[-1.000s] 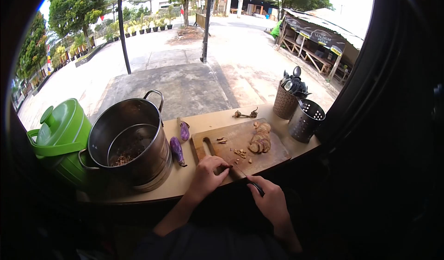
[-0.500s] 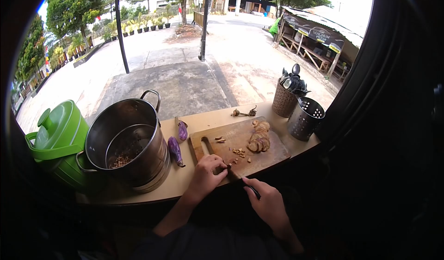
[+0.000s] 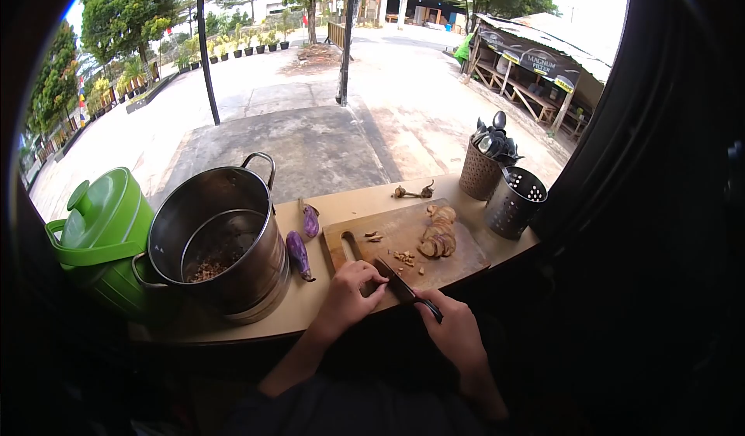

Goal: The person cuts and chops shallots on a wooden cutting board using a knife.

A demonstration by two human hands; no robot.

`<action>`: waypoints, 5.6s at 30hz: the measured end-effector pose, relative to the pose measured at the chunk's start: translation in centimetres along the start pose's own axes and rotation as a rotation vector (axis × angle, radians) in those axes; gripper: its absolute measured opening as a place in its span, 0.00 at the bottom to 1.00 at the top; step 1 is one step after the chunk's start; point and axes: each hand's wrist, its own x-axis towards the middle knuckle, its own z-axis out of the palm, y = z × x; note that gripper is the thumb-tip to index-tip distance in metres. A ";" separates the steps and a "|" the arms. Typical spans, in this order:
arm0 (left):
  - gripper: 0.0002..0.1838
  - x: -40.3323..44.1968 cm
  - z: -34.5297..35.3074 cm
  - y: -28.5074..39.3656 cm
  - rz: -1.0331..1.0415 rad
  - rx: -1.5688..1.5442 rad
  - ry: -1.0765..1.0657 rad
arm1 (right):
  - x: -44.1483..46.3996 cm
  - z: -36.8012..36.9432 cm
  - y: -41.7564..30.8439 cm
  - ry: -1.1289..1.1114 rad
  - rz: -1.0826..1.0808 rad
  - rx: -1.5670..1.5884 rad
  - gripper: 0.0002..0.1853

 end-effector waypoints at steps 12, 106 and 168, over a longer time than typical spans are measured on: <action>0.08 -0.3 0.0 0.0 -0.050 -0.037 0.019 | -1.5 1.1 0.7 0.132 -0.196 0.010 0.13; 0.10 -0.4 0.1 0.4 -0.100 -0.020 0.027 | -1.6 1.9 -0.6 0.083 -0.049 0.069 0.13; 0.09 -0.3 0.0 0.8 -0.113 -0.051 0.042 | -0.7 2.5 -1.3 0.057 -0.021 0.104 0.12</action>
